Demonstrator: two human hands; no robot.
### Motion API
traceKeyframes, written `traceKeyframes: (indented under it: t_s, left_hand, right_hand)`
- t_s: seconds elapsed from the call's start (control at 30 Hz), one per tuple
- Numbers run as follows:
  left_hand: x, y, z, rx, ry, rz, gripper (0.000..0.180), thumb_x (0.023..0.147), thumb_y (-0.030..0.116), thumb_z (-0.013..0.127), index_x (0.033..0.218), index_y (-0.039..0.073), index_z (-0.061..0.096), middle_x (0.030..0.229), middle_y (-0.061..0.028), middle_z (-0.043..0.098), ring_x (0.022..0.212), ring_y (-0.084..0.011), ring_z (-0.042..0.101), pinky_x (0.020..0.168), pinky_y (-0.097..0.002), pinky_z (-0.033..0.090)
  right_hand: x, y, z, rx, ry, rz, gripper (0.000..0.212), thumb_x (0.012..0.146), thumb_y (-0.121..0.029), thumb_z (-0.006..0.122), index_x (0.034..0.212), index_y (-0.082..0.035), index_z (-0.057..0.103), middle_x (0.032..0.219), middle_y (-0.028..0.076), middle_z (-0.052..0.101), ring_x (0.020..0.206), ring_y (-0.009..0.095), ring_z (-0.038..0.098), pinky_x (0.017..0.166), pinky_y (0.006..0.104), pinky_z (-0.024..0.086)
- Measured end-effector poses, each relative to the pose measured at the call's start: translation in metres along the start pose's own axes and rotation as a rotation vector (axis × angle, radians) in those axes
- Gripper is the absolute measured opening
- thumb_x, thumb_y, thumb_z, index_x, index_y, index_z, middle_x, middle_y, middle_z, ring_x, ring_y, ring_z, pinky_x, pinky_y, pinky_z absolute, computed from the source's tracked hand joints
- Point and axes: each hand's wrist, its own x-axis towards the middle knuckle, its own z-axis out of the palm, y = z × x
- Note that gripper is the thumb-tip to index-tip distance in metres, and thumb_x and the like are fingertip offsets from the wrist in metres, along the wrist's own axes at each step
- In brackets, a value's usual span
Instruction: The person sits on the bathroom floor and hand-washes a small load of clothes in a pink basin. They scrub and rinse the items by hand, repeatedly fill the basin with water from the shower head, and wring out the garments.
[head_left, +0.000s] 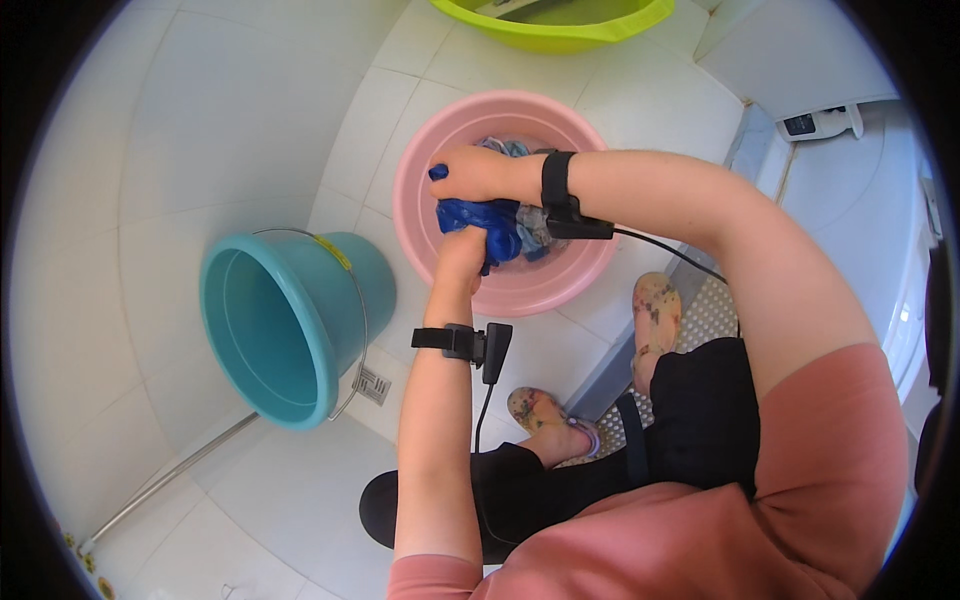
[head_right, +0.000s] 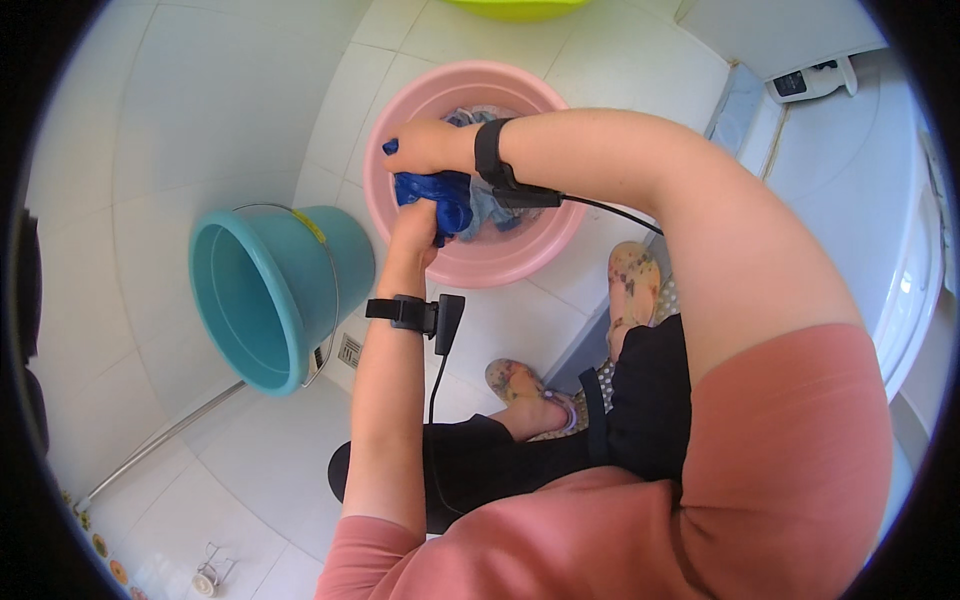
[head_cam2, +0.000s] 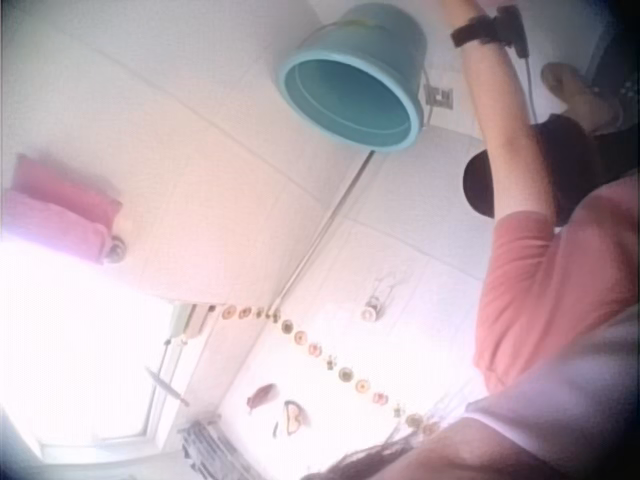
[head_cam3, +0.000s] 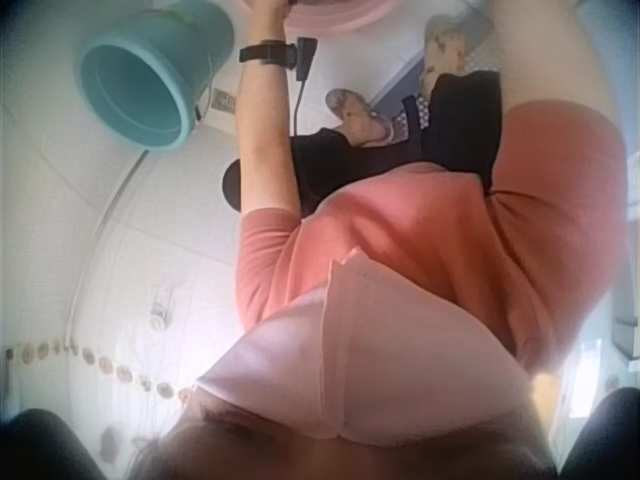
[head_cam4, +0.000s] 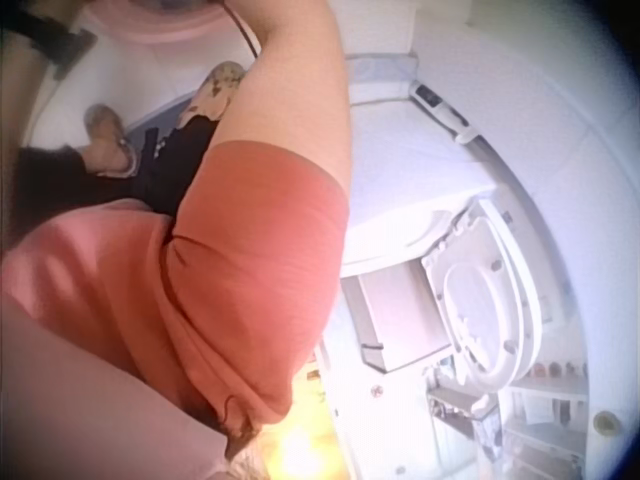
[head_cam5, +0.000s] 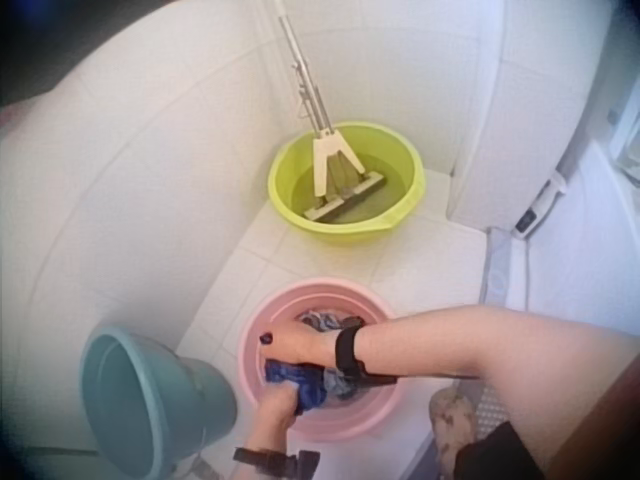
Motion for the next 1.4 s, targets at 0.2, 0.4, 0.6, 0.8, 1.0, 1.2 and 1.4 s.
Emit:
traceKeyframes:
  t_s: [0.2,0.4,0.6,0.8,1.0,1.2,1.4]
  left_hand:
    - [0.0,-0.033,-0.007,-0.355,0.079,-0.02,0.025,0.083,0.017,0.056,0.106,0.008,0.054,0.091,-0.0084,0.06,0.072,-0.0202,0.059,0.052,-0.0336,0.047]
    - [0.0,-0.063,-0.021,-0.526,0.141,-0.272,0.028,0.084,0.02,0.054,0.108,0.006,0.053,0.096,-0.0072,0.06,0.085,-0.0221,0.057,0.071,-0.0396,0.048]
    - [0.003,-0.066,-0.009,-0.315,0.22,0.087,0.063,0.082,0.026,0.056,0.135,-0.001,0.034,0.136,-0.0179,0.036,0.126,-0.0264,0.035,0.103,-0.0361,0.028]
    - [-0.001,-0.04,0.0,-0.336,0.141,-0.021,0.065,0.087,0.038,0.052,0.14,0.007,0.031,0.146,-0.0165,0.026,0.138,-0.0255,0.015,0.109,-0.0465,0.011]
    - [-0.004,-0.027,0.006,-0.393,-0.09,0.155,0.061,0.096,0.05,0.033,0.134,0.004,0.043,0.138,-0.0113,0.04,0.128,-0.0201,0.035,0.108,-0.032,0.021]
    - [-0.017,-0.002,0.019,-0.515,-0.154,0.328,0.069,0.094,0.059,0.028,0.135,0.004,0.037,0.135,-0.0132,0.041,0.126,-0.0227,0.038,0.103,-0.0384,0.033]
    - [-0.023,0.034,0.017,-0.951,-0.565,0.327,0.076,0.087,0.066,0.036,0.134,0.006,0.034,0.129,-0.0128,0.045,0.116,-0.0287,0.048,0.09,-0.039,0.046]
  right_hand:
    - [0.003,0.038,-0.013,0.076,-0.273,0.083,0.039,0.079,-0.036,0.06,0.105,-0.008,0.064,0.107,0.02,0.062,0.099,0.03,0.059,0.081,0.04,0.047]
    - [-0.054,0.06,-0.016,-0.883,-0.525,0.141,0.03,0.084,-0.023,0.051,0.108,-0.013,0.066,0.122,0.017,0.053,0.105,0.033,0.057,0.084,0.0426,0.048]
    - [-0.073,0.088,0.021,-0.967,-0.633,-0.061,0.042,0.078,-0.017,0.06,0.119,-0.026,0.057,0.118,0.015,0.048,0.106,0.034,0.054,0.082,0.0467,0.05]
    - [-0.06,0.085,0.017,-0.883,-0.744,0.153,0.05,0.073,-0.011,0.064,0.122,-0.015,0.055,0.119,0.015,0.052,0.103,0.034,0.057,0.081,0.0433,0.05]
    - [-0.048,0.051,-0.019,-0.275,-0.716,0.01,0.05,0.069,-0.01,0.061,0.119,-0.009,0.055,0.109,0.015,0.06,0.096,0.027,0.059,0.079,0.0361,0.047]
    - [-0.047,-0.003,-0.075,0.32,-0.349,-0.009,0.041,0.073,-0.015,0.057,0.113,-0.009,0.056,0.092,0.009,0.061,0.086,0.022,0.058,0.072,0.0362,0.047]
    - [-0.056,-0.033,-0.073,-0.353,-0.122,-0.431,0.043,0.076,-0.031,0.06,0.114,-0.012,0.056,0.107,0.018,0.059,0.093,0.034,0.059,0.073,0.0424,0.047]
